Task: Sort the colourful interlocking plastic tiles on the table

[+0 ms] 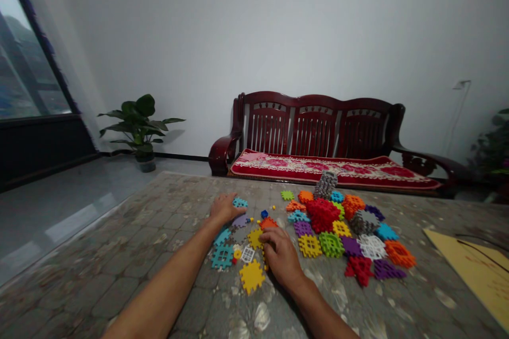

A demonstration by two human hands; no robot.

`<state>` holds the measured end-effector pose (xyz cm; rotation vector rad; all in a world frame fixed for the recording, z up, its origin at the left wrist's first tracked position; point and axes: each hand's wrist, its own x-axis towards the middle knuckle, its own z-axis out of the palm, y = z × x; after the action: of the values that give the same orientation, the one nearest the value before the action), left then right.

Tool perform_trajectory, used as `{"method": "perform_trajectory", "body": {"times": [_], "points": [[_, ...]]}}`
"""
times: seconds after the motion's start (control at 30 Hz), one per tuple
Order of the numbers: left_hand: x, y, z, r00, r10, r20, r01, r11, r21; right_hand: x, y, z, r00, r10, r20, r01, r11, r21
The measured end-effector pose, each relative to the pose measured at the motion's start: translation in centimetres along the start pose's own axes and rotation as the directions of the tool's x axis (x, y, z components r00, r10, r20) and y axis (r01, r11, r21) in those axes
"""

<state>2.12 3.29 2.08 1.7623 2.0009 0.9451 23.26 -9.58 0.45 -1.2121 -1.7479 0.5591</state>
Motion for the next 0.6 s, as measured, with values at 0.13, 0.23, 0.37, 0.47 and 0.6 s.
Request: {"method": "perform_trajectory", "body": {"times": [0.13,0.23,0.37,0.47,0.6], "points": [[0.2,0.4,0.6,0.999,-0.020,0.040,0.019,0.999,0.030,0.0,-0.1,-0.1,1.000,0.012,0.008,-0.012,1.000,-0.004],[0.8,0.4,0.8,0.995,-0.047,0.084,0.043,0.998,0.042,0.0,0.0,-0.1,1.000,0.008,0.008,-0.008,1.000,-0.001],[1.7,0.3,0.9,0.990,-0.068,0.122,0.063,0.997,0.045,0.0,0.0,0.0,1.000,-0.003,-0.003,0.003,1.000,0.006],[2.1,0.3,0.9,0.988,-0.062,0.141,0.057,0.998,0.041,0.0,0.0,0.0,1.000,-0.001,0.004,0.001,1.000,0.000],[2.1,0.5,1.0,0.989,-0.037,0.143,0.034,0.999,0.026,0.0,0.2,0.0,1.000,0.000,0.007,0.000,1.000,-0.002]]}}
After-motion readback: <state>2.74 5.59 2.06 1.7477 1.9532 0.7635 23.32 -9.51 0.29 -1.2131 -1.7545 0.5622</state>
